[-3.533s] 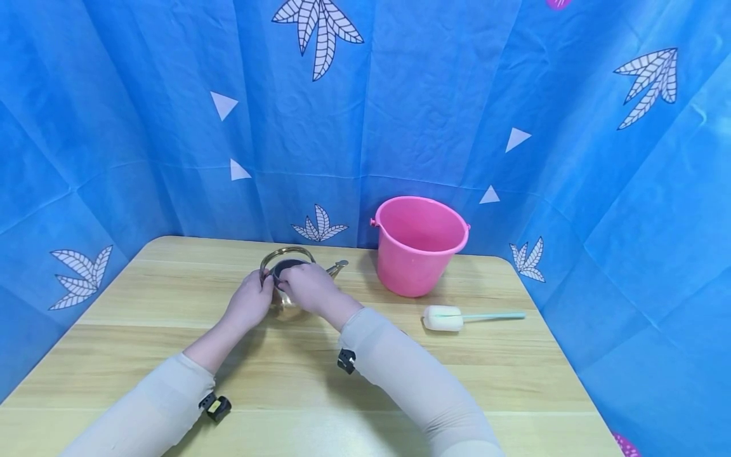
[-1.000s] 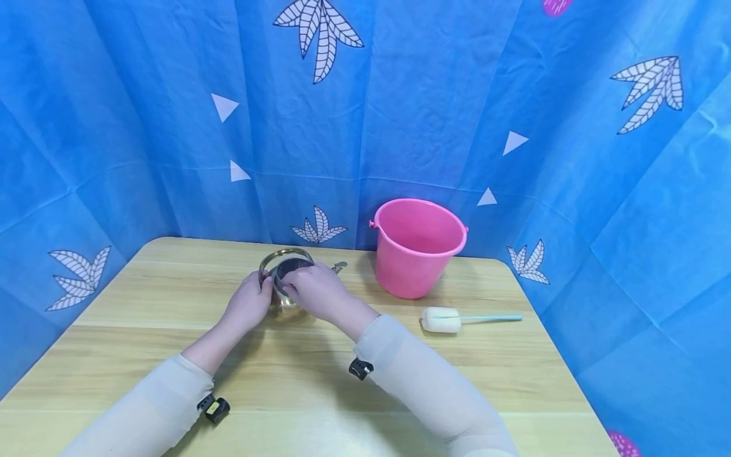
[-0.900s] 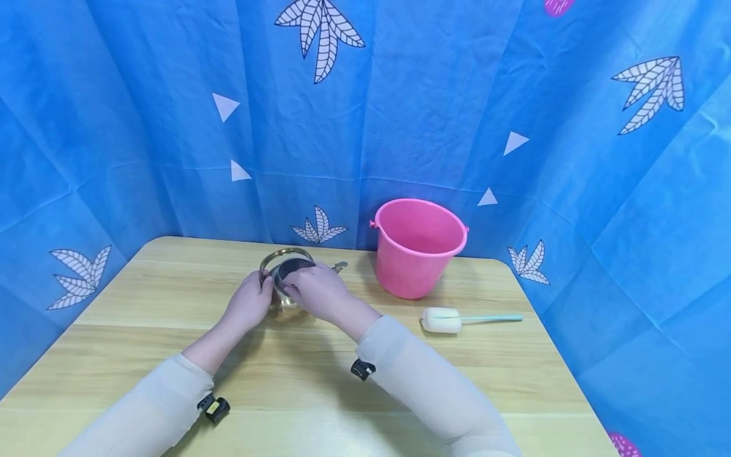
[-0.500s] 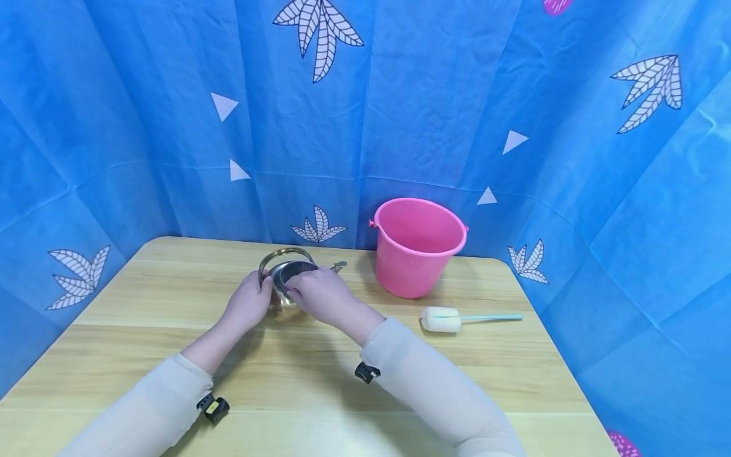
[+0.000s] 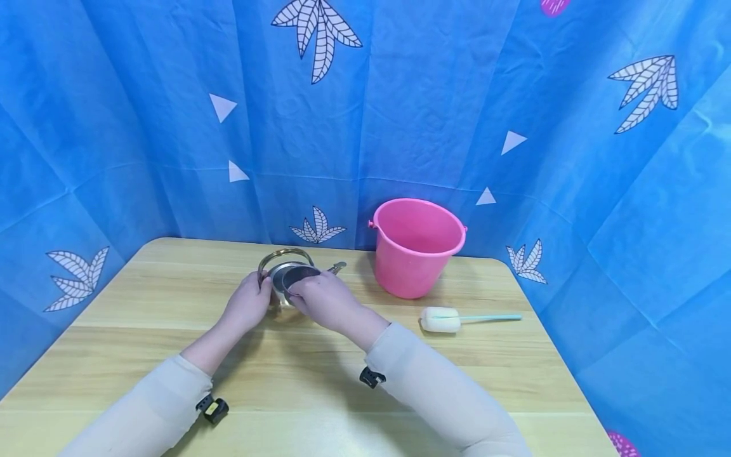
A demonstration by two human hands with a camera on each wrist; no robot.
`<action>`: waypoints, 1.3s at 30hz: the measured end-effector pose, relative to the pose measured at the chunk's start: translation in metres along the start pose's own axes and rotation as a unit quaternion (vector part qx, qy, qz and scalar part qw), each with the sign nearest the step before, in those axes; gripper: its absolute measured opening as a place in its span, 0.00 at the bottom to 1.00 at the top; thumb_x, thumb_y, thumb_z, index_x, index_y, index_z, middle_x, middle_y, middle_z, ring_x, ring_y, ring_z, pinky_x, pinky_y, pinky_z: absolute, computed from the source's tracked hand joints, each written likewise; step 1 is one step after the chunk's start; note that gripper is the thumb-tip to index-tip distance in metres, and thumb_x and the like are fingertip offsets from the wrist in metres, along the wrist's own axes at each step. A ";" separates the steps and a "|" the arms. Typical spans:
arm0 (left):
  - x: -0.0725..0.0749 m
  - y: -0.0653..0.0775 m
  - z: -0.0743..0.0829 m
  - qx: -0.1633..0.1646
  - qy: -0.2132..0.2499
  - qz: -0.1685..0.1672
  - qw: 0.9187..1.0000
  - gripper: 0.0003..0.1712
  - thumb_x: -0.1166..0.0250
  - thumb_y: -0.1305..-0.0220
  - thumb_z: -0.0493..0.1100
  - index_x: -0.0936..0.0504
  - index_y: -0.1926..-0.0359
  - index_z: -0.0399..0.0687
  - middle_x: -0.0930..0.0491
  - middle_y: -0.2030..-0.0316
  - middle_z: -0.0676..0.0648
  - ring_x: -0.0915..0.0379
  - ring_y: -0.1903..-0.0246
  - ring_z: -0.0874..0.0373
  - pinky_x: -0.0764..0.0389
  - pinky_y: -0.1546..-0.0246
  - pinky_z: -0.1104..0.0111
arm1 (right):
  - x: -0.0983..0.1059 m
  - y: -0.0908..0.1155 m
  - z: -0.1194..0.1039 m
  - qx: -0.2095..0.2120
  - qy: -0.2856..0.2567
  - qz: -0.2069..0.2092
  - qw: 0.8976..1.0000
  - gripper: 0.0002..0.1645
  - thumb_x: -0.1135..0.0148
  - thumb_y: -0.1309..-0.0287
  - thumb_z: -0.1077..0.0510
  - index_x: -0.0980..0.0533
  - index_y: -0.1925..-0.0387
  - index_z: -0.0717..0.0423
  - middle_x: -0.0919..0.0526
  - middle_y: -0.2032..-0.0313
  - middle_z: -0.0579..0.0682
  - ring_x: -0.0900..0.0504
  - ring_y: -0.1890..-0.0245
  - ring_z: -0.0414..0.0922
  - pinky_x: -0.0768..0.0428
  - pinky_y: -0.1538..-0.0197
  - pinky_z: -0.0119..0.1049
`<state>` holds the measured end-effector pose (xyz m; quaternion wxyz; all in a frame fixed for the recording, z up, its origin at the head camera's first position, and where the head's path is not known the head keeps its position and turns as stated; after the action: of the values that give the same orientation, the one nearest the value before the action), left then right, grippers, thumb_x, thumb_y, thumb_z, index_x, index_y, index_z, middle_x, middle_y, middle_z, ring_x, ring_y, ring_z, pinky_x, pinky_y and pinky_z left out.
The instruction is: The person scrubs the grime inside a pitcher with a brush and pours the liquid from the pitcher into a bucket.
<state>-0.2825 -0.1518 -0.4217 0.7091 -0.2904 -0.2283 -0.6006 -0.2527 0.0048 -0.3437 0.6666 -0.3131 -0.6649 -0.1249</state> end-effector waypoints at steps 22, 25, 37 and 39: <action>-0.001 0.001 -0.002 0.003 -0.005 -0.009 1.000 0.29 0.59 0.22 0.46 0.35 0.36 0.23 0.31 0.40 0.25 0.34 0.38 0.30 0.32 0.37 0.43 | 0.004 0.019 -0.001 0.021 -0.005 0.022 1.000 0.12 0.35 0.34 0.55 0.22 0.75 0.46 0.20 0.78 0.39 0.25 0.76 0.37 0.26 0.63 0.36; -0.001 0.001 -0.001 0.001 -0.007 -0.008 1.000 0.29 0.59 0.22 0.45 0.35 0.36 0.23 0.30 0.41 0.24 0.33 0.38 0.30 0.32 0.38 0.43 | 0.005 0.022 -0.002 0.022 0.001 0.020 1.000 0.12 0.35 0.34 0.54 0.23 0.76 0.46 0.21 0.78 0.39 0.25 0.76 0.37 0.26 0.63 0.36; -0.001 0.001 -0.001 0.005 0.001 -0.004 1.000 0.29 0.58 0.23 0.46 0.34 0.36 0.23 0.30 0.41 0.25 0.32 0.39 0.30 0.31 0.38 0.42 | 0.007 0.032 -0.001 0.039 -0.009 0.035 0.999 0.11 0.33 0.37 0.56 0.23 0.75 0.46 0.21 0.77 0.38 0.23 0.75 0.37 0.26 0.64 0.36; 0.000 0.001 0.000 0.004 0.000 -0.007 1.000 0.28 0.58 0.22 0.46 0.35 0.37 0.23 0.30 0.41 0.25 0.33 0.39 0.30 0.31 0.38 0.42 | 0.008 0.034 -0.001 0.043 -0.009 0.036 0.998 0.11 0.33 0.36 0.56 0.24 0.75 0.46 0.20 0.77 0.39 0.23 0.75 0.37 0.26 0.64 0.37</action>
<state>-0.2814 -0.1515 -0.4223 0.7059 -0.2862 -0.2329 -0.6046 -0.2317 0.0327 -0.3443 0.6772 -0.3089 -0.6643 -0.0693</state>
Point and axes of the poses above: each hand's wrist, its own y-axis away from the middle knuckle, its own x-axis out of the back of the hand, z = x × y, the point moved 6 cm from there along -y, towards the middle knuckle
